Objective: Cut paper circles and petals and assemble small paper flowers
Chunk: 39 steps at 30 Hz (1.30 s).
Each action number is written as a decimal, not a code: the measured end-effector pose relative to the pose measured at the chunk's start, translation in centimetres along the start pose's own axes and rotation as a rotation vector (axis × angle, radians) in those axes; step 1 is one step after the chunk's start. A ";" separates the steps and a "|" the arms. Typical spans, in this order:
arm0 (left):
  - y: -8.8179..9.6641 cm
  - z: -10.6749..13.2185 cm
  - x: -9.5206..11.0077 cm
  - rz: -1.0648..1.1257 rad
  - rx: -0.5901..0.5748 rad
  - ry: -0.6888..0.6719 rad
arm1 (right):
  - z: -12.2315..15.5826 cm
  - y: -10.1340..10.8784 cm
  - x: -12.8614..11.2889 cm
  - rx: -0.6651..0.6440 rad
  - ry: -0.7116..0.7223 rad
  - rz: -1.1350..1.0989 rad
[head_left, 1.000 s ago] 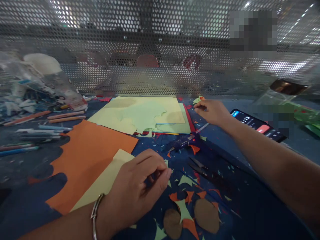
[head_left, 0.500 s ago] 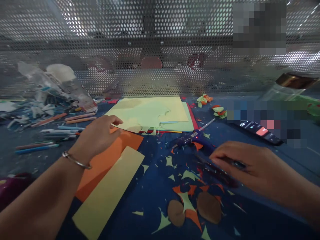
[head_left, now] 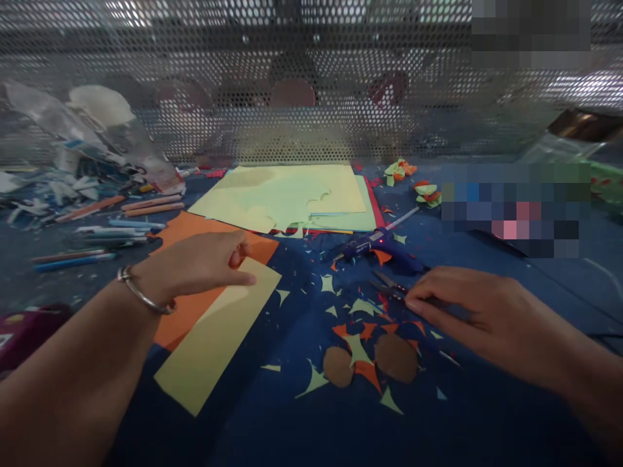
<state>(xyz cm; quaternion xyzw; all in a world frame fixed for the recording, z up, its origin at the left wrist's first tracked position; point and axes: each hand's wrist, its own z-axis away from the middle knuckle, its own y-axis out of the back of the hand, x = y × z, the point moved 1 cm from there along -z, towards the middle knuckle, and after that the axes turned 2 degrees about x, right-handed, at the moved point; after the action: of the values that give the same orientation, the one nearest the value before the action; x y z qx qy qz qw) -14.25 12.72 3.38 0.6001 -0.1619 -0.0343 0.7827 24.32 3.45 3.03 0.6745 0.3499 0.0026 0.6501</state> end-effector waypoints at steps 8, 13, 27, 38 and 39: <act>0.1 0.7 3.0 0.162 -0.218 -0.252 | -0.3 -0.1 -0.1 -0.002 0.027 0.008; -0.4 0.1 3.2 0.156 -0.025 -0.215 | -0.3 -0.2 0.2 -0.018 0.035 0.033; -0.8 -5.0 1.3 0.032 0.324 0.086 | -0.7 -0.3 0.4 -0.022 0.079 0.048; 1.7 -12.4 1.0 -0.192 0.263 0.152 | -0.6 -0.4 0.7 -0.067 0.067 0.057; 2.1 -12.9 0.8 -0.198 0.251 0.143 | -0.6 -0.5 0.6 -0.082 0.075 0.048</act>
<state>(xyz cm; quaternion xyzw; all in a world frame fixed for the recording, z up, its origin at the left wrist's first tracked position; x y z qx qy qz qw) -9.95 25.04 2.61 0.7069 -0.0489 -0.0479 0.7040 24.30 4.18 2.39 0.6549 0.3571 0.0578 0.6635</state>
